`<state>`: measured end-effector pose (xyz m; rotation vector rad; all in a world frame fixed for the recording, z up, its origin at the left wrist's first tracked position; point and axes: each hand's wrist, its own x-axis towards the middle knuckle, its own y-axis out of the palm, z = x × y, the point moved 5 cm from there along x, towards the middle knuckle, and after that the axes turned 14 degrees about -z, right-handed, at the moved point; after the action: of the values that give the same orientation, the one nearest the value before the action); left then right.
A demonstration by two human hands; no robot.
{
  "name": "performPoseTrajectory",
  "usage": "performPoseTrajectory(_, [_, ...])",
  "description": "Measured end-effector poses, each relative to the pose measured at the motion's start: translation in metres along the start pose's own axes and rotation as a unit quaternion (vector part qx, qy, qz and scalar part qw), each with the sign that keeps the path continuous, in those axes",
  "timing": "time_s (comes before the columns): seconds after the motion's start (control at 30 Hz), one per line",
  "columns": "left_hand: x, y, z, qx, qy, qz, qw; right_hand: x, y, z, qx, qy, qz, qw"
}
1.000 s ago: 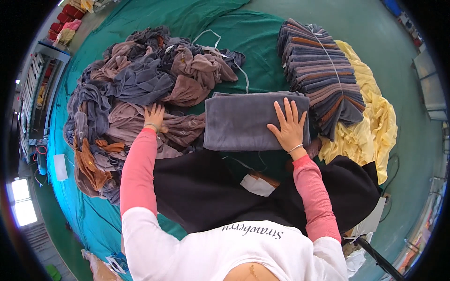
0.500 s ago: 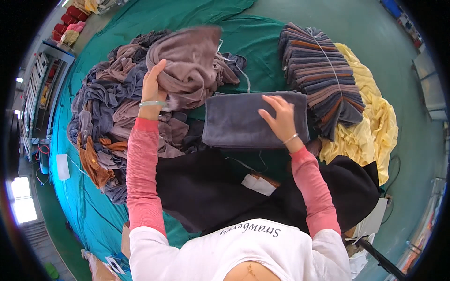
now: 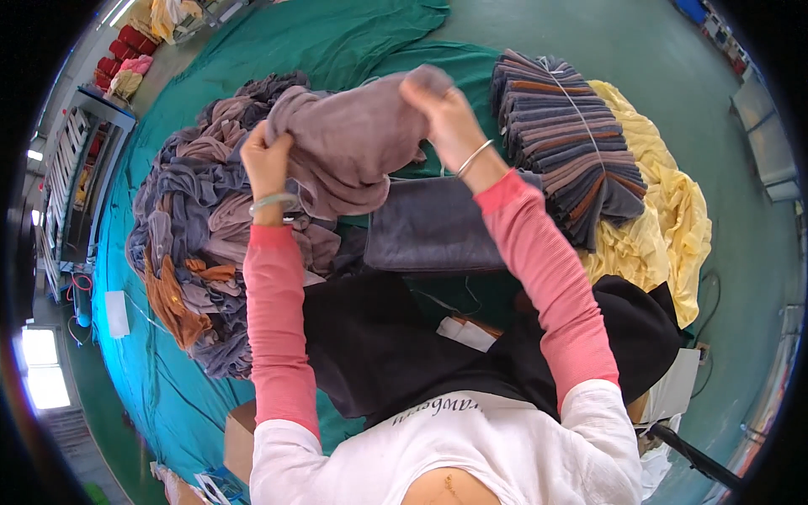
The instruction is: The person picks up clothing items from a pile on the floor, shakes each item out to flatten it, and places it onto a growing stack of folded garments.
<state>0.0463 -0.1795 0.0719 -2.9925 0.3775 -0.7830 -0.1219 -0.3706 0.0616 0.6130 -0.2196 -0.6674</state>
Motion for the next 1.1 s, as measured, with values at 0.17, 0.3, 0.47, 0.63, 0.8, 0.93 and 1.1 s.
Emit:
performPoseTrajectory(0.17, [0.011, -0.005, 0.009, -0.139, -0.112, 0.002, 0.984, 0.024, -0.009, 0.049, 0.038, -0.009, 0.013, 0.999])
performPoseTrajectory(0.3, [0.004, 0.009, 0.013, -0.351, -0.338, 0.045, 0.872, 0.028, -0.027, 0.035, -0.157, -0.033, 0.093, 0.983])
performPoseTrajectory(0.47, [0.016, -0.008, 0.031, -0.373, -0.339, 0.010, 0.864, 0.022, -0.052, 0.006, -0.137, 0.115, 0.044, 0.983])
performPoseTrajectory(0.63, [0.009, 0.001, 0.026, -0.306, -0.315, 0.041, 0.897, 0.038, -0.091, 0.043, 0.099, 0.102, -0.037, 0.989])
performPoseTrajectory(0.8, [0.005, 0.007, 0.012, -0.277, -0.262, 0.081, 0.921, 0.027, -0.111, 0.074, 0.013, -0.039, -0.096, 0.994])
performPoseTrajectory(0.93, [0.006, 0.021, 0.011, -0.249, -0.213, 0.103, 0.939, 0.023, -0.139, 0.093, -0.102, -0.164, -0.146, 0.970])
performPoseTrajectory(1.1, [0.005, 0.029, 0.005, -0.210, -0.135, -0.018, 0.968, 0.012, -0.164, 0.114, -0.103, -0.228, -0.213, 0.944])
